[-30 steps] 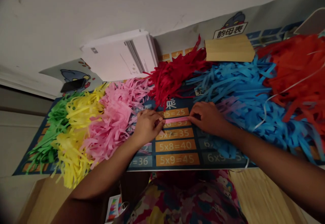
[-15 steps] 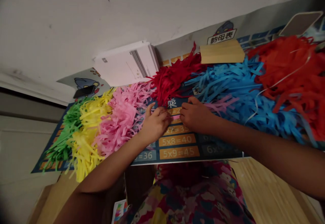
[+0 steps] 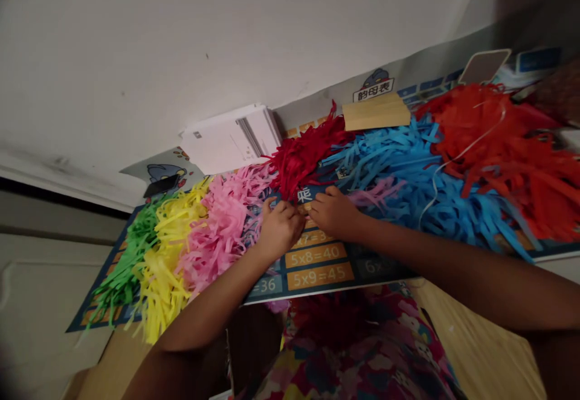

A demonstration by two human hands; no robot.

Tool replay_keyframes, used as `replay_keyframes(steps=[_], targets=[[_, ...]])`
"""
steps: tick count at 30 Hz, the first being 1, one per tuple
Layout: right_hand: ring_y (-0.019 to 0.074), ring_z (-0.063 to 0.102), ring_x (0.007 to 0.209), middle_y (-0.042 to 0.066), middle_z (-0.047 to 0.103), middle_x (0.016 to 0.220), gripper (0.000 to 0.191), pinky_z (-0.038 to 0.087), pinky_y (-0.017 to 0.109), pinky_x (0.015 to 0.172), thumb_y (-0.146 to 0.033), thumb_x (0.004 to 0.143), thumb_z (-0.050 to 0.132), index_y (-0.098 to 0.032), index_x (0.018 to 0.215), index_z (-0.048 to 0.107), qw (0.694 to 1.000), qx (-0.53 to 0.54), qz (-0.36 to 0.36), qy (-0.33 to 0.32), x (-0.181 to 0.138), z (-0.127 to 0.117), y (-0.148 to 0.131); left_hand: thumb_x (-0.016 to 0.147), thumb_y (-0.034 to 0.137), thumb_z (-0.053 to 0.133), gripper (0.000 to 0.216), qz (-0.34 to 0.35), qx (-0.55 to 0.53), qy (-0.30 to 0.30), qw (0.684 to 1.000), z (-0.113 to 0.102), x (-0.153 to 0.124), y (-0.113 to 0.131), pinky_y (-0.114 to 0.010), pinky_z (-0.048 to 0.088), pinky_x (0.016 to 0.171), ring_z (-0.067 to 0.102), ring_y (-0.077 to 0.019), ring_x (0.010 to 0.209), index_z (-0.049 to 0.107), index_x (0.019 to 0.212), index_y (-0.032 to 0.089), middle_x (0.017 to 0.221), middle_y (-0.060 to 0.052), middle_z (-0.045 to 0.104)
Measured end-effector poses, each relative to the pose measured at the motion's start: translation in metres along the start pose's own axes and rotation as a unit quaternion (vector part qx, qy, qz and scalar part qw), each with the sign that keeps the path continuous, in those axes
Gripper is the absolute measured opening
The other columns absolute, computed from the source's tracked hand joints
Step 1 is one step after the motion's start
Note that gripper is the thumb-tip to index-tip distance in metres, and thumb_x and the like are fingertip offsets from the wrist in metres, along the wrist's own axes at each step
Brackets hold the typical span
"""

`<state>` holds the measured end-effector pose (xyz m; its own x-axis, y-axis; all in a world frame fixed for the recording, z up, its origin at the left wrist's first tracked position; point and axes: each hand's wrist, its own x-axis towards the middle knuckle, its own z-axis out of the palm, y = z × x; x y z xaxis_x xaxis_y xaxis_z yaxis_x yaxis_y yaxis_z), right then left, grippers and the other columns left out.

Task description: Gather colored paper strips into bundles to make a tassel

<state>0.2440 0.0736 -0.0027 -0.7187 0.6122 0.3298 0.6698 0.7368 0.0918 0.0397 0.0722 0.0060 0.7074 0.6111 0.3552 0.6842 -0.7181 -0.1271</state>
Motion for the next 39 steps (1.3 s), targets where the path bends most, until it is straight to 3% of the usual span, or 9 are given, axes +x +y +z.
replay_keyframes(steps=[4,9,15,20,22,27,31,35,39], targets=[[0.0212,0.052,0.083,0.006,0.069,0.083,0.021,0.025,0.037,0.075,-0.017,0.096,0.053,-0.017,0.082,0.068,1.000,0.013,0.015,0.014,-0.023,0.004,0.012,0.094,0.025,0.061,0.017,-0.054,-0.079,-0.004,0.995,0.001,-0.015,-0.006,-0.049,0.031,0.097,0.059,-0.0217,0.092,0.074,0.083,0.023,0.087,-0.003,0.074],[0.0226,0.057,0.089,0.006,0.070,0.092,0.027,0.030,0.036,0.075,-0.034,0.097,0.055,-0.021,0.083,0.074,0.979,0.166,0.122,0.002,-0.039,0.008,0.037,0.087,0.026,0.071,0.008,-0.179,-0.215,-0.033,0.960,0.000,-0.021,-0.011,-0.041,0.036,0.090,0.063,-0.0220,0.099,0.077,0.082,0.027,0.094,-0.002,0.076],[0.0235,0.059,0.090,0.006,0.068,0.093,0.029,0.036,0.036,0.077,-0.042,0.093,0.058,-0.022,0.080,0.073,0.947,0.252,0.193,-0.051,-0.037,0.015,0.045,0.089,0.032,0.069,0.013,-0.242,-0.223,-0.069,0.942,-0.002,-0.017,-0.009,-0.040,0.036,0.086,0.064,-0.0222,0.098,0.076,0.081,0.026,0.095,-0.002,0.076],[0.0236,0.057,0.086,0.005,0.068,0.087,0.017,0.033,0.034,0.073,-0.034,0.086,0.065,-0.020,0.076,0.069,0.948,0.201,0.217,-0.119,-0.025,0.005,0.042,0.088,0.032,0.067,0.013,-0.225,-0.157,-0.096,0.957,-0.001,-0.011,-0.008,-0.040,0.035,0.082,0.061,-0.0235,0.092,0.072,0.081,0.023,0.088,-0.003,0.073],[0.0235,0.057,0.087,0.005,0.069,0.088,0.012,0.031,0.034,0.072,-0.029,0.086,0.065,-0.020,0.080,0.070,0.954,0.165,0.211,-0.134,-0.019,-0.002,0.038,0.090,0.030,0.065,0.010,-0.186,-0.128,-0.096,0.969,-0.002,-0.009,-0.008,-0.042,0.034,0.083,0.059,-0.0242,0.093,0.072,0.089,0.023,0.091,-0.004,0.072],[0.0208,0.057,0.090,0.007,0.072,0.096,0.017,0.027,0.038,0.080,-0.019,0.096,0.055,-0.020,0.095,0.072,0.991,0.103,0.013,-0.089,-0.009,-0.012,0.023,0.097,0.023,0.054,0.019,-0.002,-0.055,-0.060,0.997,-0.005,-0.010,0.001,-0.049,0.029,0.096,0.055,-0.0228,0.100,0.072,0.103,0.028,0.099,-0.003,0.070],[0.0195,0.054,0.080,0.007,0.069,0.083,0.030,0.027,0.038,0.076,-0.012,0.099,0.044,-0.017,0.086,0.070,0.992,0.046,-0.077,-0.092,-0.002,-0.012,0.015,0.098,0.026,0.052,0.020,0.020,-0.021,-0.054,0.998,-0.001,-0.005,0.011,-0.052,0.028,0.102,0.055,-0.0226,0.096,0.072,0.096,0.021,0.094,-0.004,0.069],[0.0193,0.055,0.076,0.009,0.069,0.077,0.030,0.029,0.037,0.076,-0.016,0.098,0.046,-0.015,0.078,0.068,0.997,0.058,-0.013,-0.058,0.003,-0.022,0.005,0.096,0.020,0.054,0.017,0.027,-0.008,-0.038,0.999,-0.002,0.003,0.012,-0.049,0.031,0.101,0.057,-0.0202,0.089,0.070,0.090,0.019,0.087,-0.003,0.069],[0.0199,0.062,0.082,0.009,0.073,0.088,0.026,0.035,0.035,0.077,-0.024,0.097,0.050,-0.016,0.085,0.071,0.986,0.136,0.096,0.012,-0.005,-0.055,-0.016,0.100,0.020,0.048,0.020,0.039,-0.003,0.069,0.997,-0.039,-0.004,0.015,-0.046,0.029,0.105,0.061,-0.0175,0.092,0.069,0.102,0.020,0.100,-0.002,0.074]])
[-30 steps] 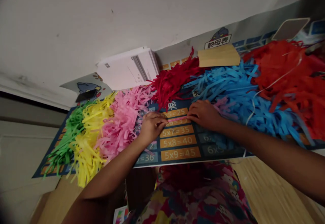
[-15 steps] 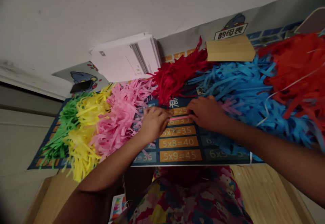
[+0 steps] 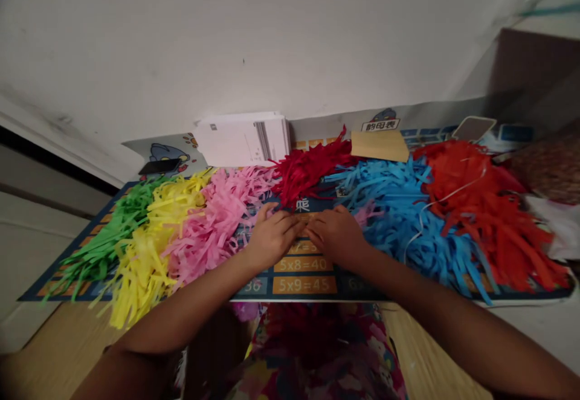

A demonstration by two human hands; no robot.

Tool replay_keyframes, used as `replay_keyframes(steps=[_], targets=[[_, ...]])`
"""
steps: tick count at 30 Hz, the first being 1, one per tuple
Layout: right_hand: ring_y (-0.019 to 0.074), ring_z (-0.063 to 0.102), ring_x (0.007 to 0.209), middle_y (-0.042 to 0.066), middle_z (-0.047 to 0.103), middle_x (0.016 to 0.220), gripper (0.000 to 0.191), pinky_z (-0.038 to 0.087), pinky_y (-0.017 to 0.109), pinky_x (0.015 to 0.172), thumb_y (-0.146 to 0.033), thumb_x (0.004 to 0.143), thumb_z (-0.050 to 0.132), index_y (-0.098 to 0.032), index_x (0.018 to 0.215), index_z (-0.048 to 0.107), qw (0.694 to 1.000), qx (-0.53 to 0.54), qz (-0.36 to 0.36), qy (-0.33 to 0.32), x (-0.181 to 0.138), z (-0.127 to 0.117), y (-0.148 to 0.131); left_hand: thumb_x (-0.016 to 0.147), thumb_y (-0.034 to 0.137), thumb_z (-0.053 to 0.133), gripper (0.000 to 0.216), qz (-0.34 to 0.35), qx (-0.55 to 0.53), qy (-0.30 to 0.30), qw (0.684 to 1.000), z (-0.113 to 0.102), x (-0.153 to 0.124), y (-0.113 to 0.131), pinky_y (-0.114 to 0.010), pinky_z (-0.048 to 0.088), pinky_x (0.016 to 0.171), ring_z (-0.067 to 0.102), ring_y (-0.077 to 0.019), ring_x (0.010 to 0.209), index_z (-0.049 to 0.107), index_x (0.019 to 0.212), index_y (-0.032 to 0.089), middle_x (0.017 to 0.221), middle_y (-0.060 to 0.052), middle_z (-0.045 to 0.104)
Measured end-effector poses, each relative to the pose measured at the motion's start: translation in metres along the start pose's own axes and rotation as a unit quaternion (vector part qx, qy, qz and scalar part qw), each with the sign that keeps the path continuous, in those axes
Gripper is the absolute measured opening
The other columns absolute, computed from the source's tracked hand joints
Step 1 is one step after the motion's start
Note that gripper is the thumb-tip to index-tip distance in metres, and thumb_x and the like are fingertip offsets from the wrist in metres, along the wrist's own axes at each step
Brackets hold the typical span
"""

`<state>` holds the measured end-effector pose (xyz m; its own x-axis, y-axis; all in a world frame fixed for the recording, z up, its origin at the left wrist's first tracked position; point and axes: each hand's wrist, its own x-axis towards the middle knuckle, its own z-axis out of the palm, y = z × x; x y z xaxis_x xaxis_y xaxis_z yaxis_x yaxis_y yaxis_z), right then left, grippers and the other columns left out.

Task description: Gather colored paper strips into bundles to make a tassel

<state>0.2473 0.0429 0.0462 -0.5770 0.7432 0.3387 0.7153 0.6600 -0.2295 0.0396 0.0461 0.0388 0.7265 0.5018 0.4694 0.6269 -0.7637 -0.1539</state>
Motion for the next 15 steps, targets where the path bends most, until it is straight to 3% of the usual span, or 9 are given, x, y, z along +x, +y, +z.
replay_keyframes(steps=[2,3,5,7,11,13,15], targets=[[0.0193,0.064,0.084,0.006,0.074,0.092,0.025,0.040,0.031,0.074,-0.030,0.096,0.052,-0.019,0.091,0.073,0.988,0.142,0.056,0.010,-0.010,-0.015,-0.015,0.101,0.020,0.047,0.022,0.007,-0.024,0.067,0.997,-0.029,-0.005,0.007,-0.045,0.028,0.107,0.063,-0.0160,0.095,0.067,0.111,0.023,0.103,-0.001,0.075],[0.0186,0.065,0.080,0.004,0.074,0.088,0.024,0.041,0.029,0.069,-0.035,0.094,0.056,-0.021,0.090,0.074,0.964,0.248,0.095,0.001,-0.014,-0.021,-0.022,0.101,0.019,0.048,0.022,0.011,-0.041,0.094,0.995,-0.043,-0.007,0.011,-0.044,0.028,0.108,0.064,-0.0151,0.093,0.066,0.113,0.024,0.101,-0.001,0.076],[0.0165,0.060,0.065,0.000,0.069,0.071,0.024,0.041,0.027,0.059,-0.044,0.084,0.067,-0.022,0.080,0.074,0.873,0.453,0.175,-0.030,-0.020,-0.028,-0.033,0.098,0.016,0.053,0.023,0.020,-0.078,0.136,0.987,-0.064,-0.011,0.021,-0.043,0.030,0.109,0.067,-0.0136,0.087,0.065,0.115,0.024,0.094,0.001,0.077],[0.0139,0.055,0.057,-0.002,0.063,0.062,0.026,0.040,0.025,0.055,-0.047,0.074,0.076,-0.022,0.070,0.072,0.787,0.576,0.219,-0.039,-0.023,-0.026,-0.042,0.094,0.015,0.059,0.019,-0.001,-0.122,0.172,0.977,-0.073,-0.013,0.030,-0.041,0.034,0.106,0.068,-0.0129,0.083,0.066,0.110,0.023,0.090,0.002,0.077],[0.0129,0.056,0.064,-0.001,0.063,0.068,0.026,0.046,0.025,0.062,-0.043,0.063,0.086,-0.021,0.063,0.071,0.666,0.693,0.265,0.071,-0.030,-0.006,-0.063,0.094,0.020,0.061,0.010,-0.135,-0.243,0.207,0.938,-0.062,-0.019,0.048,-0.036,0.048,0.090,0.069,-0.0142,0.082,0.070,0.096,0.021,0.089,-0.002,0.077],[0.0113,0.052,0.057,-0.001,0.060,0.063,0.028,0.045,0.024,0.056,-0.042,0.060,0.088,-0.021,0.064,0.072,0.601,0.729,0.313,0.098,-0.033,0.004,-0.075,0.096,0.025,0.057,0.016,-0.200,-0.283,0.219,0.912,-0.051,-0.023,0.057,-0.034,0.051,0.081,0.069,-0.0153,0.080,0.073,0.094,0.022,0.086,-0.004,0.075],[0.0088,0.047,0.049,-0.002,0.058,0.059,0.030,0.041,0.022,0.048,-0.041,0.055,0.091,-0.020,0.064,0.071,0.553,0.749,0.349,0.105,-0.036,0.011,-0.084,0.096,0.027,0.057,0.018,-0.239,-0.305,0.234,0.892,-0.043,-0.025,0.065,-0.033,0.053,0.076,0.068,-0.0158,0.078,0.074,0.091,0.022,0.081,-0.004,0.075]])
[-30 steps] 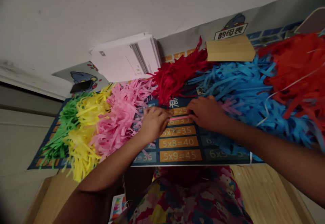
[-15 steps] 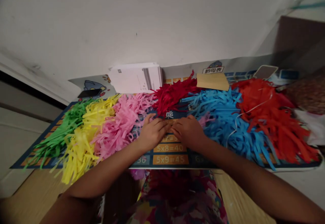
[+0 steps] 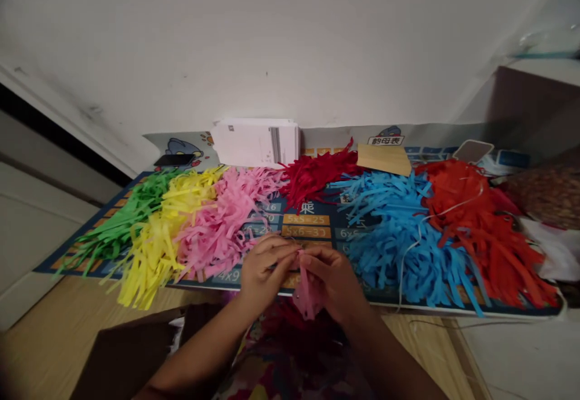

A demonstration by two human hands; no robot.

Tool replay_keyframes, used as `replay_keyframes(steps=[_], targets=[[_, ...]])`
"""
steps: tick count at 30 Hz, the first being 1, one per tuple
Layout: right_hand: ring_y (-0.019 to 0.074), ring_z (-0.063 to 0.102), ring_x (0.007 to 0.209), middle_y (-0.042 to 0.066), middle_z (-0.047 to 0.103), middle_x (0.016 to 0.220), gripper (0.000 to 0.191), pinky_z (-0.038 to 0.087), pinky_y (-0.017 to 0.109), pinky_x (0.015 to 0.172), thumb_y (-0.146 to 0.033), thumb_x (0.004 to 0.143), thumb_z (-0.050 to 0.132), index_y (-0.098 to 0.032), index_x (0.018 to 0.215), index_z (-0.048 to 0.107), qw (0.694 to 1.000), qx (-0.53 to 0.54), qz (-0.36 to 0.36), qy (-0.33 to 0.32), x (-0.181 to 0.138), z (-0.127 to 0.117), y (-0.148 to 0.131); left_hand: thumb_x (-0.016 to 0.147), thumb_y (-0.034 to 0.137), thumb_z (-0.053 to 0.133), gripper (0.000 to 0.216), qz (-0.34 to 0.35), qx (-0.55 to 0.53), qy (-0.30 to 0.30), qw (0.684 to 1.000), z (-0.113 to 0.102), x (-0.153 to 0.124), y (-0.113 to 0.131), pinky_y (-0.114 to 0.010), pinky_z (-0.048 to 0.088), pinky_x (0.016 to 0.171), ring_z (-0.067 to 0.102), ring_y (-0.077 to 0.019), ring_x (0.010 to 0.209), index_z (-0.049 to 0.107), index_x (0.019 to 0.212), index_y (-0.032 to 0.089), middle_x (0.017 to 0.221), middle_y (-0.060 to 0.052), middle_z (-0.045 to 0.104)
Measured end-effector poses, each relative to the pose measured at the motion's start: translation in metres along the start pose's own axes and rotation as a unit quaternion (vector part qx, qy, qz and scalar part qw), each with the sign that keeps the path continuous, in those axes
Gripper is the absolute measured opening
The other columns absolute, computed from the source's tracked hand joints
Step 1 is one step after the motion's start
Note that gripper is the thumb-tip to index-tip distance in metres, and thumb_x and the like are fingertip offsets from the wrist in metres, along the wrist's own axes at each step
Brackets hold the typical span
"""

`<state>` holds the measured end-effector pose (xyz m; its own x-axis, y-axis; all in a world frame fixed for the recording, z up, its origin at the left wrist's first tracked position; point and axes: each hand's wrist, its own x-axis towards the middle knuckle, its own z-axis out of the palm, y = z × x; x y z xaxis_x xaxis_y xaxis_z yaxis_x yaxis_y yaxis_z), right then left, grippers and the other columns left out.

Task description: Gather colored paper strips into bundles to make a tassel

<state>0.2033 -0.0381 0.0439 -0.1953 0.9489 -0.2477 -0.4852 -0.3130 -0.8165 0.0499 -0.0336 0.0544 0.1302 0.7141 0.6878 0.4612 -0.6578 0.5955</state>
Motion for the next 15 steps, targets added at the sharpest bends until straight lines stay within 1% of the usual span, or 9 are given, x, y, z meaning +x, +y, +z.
replay_keyframes(steps=[2,4,8,12,15], targets=[[0.0076,0.047,0.047,-0.003,0.058,0.057,0.033,0.039,0.020,0.046,-0.038,0.052,0.093,-0.019,0.063,0.068,1.000,0.017,-0.002,0.017,-0.003,0.004,0.004,0.094,0.025,0.060,0.016,-0.016,-0.016,0.009,1.000,0.005,-0.005,0.000,-0.033,0.053,0.076,0.068,-0.0155,0.076,0.075,0.089,0.022,0.080,-0.003,0.075],[0.0078,0.048,0.046,-0.004,0.058,0.057,0.034,0.040,0.019,0.043,-0.035,0.052,0.093,-0.020,0.065,0.066,0.999,0.014,-0.015,0.029,-0.003,0.006,0.005,0.094,0.022,0.060,0.015,-0.023,-0.031,0.004,0.999,0.006,-0.007,0.001,-0.033,0.054,0.077,0.069,-0.0156,0.078,0.075,0.090,0.021,0.081,-0.004,0.075],[0.0097,0.052,0.046,-0.004,0.060,0.063,0.031,0.042,0.021,0.042,-0.036,0.059,0.090,-0.023,0.076,0.069,0.997,-0.025,-0.051,0.048,-0.001,0.004,0.003,0.092,0.020,0.058,0.016,-0.034,-0.051,-0.002,0.998,0.005,-0.010,0.002,-0.034,0.056,0.077,0.068,-0.0166,0.082,0.075,0.093,0.021,0.084,-0.005,0.075],[0.0105,0.051,0.052,-0.002,0.061,0.067,0.021,0.041,0.022,0.045,-0.035,0.065,0.086,-0.023,0.070,0.069,0.988,-0.105,-0.106,0.044,0.003,-0.003,-0.001,0.091,0.021,0.061,0.017,-0.069,-0.102,-0.016,0.992,0.006,-0.014,-0.001,-0.035,0.056,0.080,0.068,-0.0181,0.086,0.076,0.098,0.022,0.090,-0.007,0.075],[0.0111,0.051,0.057,-0.001,0.060,0.071,0.015,0.042,0.022,0.048,-0.033,0.068,0.083,-0.024,0.069,0.071,0.981,-0.144,-0.132,0.020,0.007,-0.004,-0.006,0.089,0.026,0.067,0.012,-0.111,-0.161,-0.018,0.981,0.008,-0.013,-0.010,-0.032,0.057,0.076,0.069,-0.0174,0.083,0.077,0.094,0.022,0.088,-0.007,0.075]])
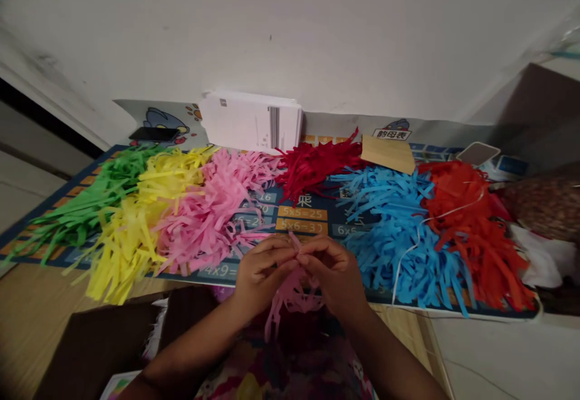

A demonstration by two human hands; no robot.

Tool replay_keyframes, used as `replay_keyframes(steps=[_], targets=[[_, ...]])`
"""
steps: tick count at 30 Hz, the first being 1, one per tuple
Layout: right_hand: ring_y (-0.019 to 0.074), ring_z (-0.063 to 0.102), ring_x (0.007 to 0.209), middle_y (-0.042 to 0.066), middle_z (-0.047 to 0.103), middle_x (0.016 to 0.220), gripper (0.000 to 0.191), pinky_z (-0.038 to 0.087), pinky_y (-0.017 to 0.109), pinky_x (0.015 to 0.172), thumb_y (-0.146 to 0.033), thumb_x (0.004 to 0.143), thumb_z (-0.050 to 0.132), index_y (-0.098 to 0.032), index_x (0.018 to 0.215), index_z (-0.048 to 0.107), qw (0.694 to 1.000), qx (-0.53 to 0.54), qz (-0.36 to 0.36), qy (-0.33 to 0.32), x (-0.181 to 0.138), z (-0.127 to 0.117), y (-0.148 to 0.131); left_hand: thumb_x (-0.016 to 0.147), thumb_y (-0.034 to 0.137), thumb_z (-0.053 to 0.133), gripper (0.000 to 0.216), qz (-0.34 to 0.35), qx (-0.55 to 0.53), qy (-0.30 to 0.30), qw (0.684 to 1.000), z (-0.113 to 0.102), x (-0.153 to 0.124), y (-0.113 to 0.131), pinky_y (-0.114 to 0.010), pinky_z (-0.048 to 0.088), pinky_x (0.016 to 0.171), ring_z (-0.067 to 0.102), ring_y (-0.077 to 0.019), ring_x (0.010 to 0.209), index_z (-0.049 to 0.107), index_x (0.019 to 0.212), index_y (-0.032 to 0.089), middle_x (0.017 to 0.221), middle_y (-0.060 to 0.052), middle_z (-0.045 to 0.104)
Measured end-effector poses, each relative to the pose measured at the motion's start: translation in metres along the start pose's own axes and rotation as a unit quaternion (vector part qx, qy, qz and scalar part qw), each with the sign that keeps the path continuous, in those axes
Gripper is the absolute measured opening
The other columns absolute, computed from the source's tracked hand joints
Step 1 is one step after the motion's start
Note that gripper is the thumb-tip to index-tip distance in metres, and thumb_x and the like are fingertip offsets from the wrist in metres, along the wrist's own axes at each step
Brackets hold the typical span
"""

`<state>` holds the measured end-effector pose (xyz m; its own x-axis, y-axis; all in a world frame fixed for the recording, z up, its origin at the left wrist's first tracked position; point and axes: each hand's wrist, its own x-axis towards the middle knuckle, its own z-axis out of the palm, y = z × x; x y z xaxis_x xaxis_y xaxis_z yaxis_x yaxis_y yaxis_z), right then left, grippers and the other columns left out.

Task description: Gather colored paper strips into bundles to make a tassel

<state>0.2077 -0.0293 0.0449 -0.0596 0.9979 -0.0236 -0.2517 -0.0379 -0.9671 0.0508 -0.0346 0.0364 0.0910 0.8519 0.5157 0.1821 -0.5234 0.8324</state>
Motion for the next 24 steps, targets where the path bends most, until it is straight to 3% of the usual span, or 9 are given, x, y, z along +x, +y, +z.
replay_keyframes(steps=[5,8,10,11,12,14,15,19,24], targets=[[0.0140,0.055,0.065,-0.001,0.061,0.070,0.010,0.046,0.026,0.059,-0.029,0.070,0.081,-0.026,0.067,0.072,0.996,-0.027,-0.018,-0.083,0.013,0.001,-0.008,0.085,0.036,0.073,0.016,-0.073,-0.126,-0.016,0.989,-0.006,0.013,-0.011,-0.028,0.056,0.068,0.068,-0.0158,0.074,0.076,0.081,0.021,0.080,-0.005,0.073],[0.0167,0.060,0.070,0.000,0.065,0.075,0.007,0.048,0.029,0.065,-0.032,0.080,0.073,-0.027,0.075,0.074,0.970,-0.190,-0.076,-0.129,0.043,-0.015,-0.018,0.084,0.036,0.074,0.018,-0.095,-0.183,-0.008,0.979,-0.011,0.018,-0.012,-0.030,0.056,0.073,0.069,-0.0166,0.079,0.072,0.077,0.020,0.081,-0.005,0.073],[0.0189,0.062,0.075,0.003,0.069,0.083,0.018,0.049,0.031,0.069,-0.034,0.090,0.059,-0.026,0.087,0.075,0.900,-0.410,-0.117,-0.090,0.080,-0.035,-0.026,0.085,0.037,0.073,0.019,-0.135,-0.240,0.000,0.961,-0.012,0.017,-0.013,-0.031,0.056,0.076,0.070,-0.0167,0.081,0.068,0.078,0.020,0.082,-0.005,0.074],[0.0197,0.064,0.080,0.006,0.071,0.091,0.025,0.049,0.031,0.072,-0.032,0.095,0.051,-0.025,0.097,0.075,0.825,-0.549,-0.121,-0.053,0.102,-0.046,-0.029,0.086,0.038,0.072,0.020,-0.166,-0.273,0.003,0.948,-0.012,0.016,-0.013,-0.030,0.055,0.074,0.070,-0.0159,0.078,0.065,0.079,0.020,0.080,-0.004,0.074],[0.0211,0.065,0.088,0.007,0.072,0.100,0.029,0.049,0.032,0.077,-0.030,0.097,0.046,-0.024,0.103,0.075,0.720,-0.684,-0.111,-0.033,0.125,-0.057,-0.031,0.086,0.039,0.072,0.023,-0.201,-0.303,0.004,0.932,-0.011,0.015,-0.013,-0.029,0.054,0.071,0.068,-0.0145,0.072,0.062,0.079,0.020,0.077,-0.003,0.073],[0.0264,0.065,0.094,0.015,0.072,0.102,0.029,0.048,0.036,0.079,-0.023,0.093,0.050,-0.016,0.099,0.076,0.654,-0.751,-0.082,-0.035,0.165,-0.075,-0.032,0.085,0.044,0.072,0.030,-0.262,-0.344,0.002,0.902,-0.007,0.013,-0.013,-0.024,0.049,0.060,0.061,-0.0108,0.058,0.056,0.078,0.020,0.065,0.001,0.068],[0.0273,0.066,0.093,0.016,0.071,0.101,0.028,0.047,0.036,0.078,-0.022,0.091,0.051,-0.015,0.096,0.077,0.628,-0.774,-0.069,-0.041,0.181,-0.081,-0.030,0.083,0.046,0.073,0.033,-0.284,-0.354,-0.001,0.891,-0.005,0.013,-0.013,-0.022,0.045,0.055,0.056,-0.0092,0.052,0.054,0.077,0.019,0.060,0.003,0.064],[0.0242,0.067,0.086,0.016,0.072,0.096,0.025,0.046,0.031,0.072,-0.022,0.090,0.054,-0.016,0.090,0.078,0.577,-0.813,-0.028,-0.066,0.209,-0.088,-0.019,0.076,0.054,0.077,0.044,-0.328,-0.343,0.008,0.880,0.000,0.016,-0.011,-0.019,0.037,0.048,0.045,-0.0063,0.046,0.052,0.072,0.018,0.054,0.006,0.055],[0.0253,0.068,0.091,0.019,0.071,0.101,0.025,0.048,0.031,0.077,-0.017,0.090,0.052,-0.013,0.099,0.076,0.549,-0.832,0.000,-0.080,0.209,-0.088,-0.011,0.072,0.052,0.080,0.040,-0.361,-0.305,0.003,0.881,0.001,0.018,-0.012,-0.019,0.040,0.054,0.051,-0.0069,0.053,0.066,0.074,0.015,0.062,0.002,0.063]])
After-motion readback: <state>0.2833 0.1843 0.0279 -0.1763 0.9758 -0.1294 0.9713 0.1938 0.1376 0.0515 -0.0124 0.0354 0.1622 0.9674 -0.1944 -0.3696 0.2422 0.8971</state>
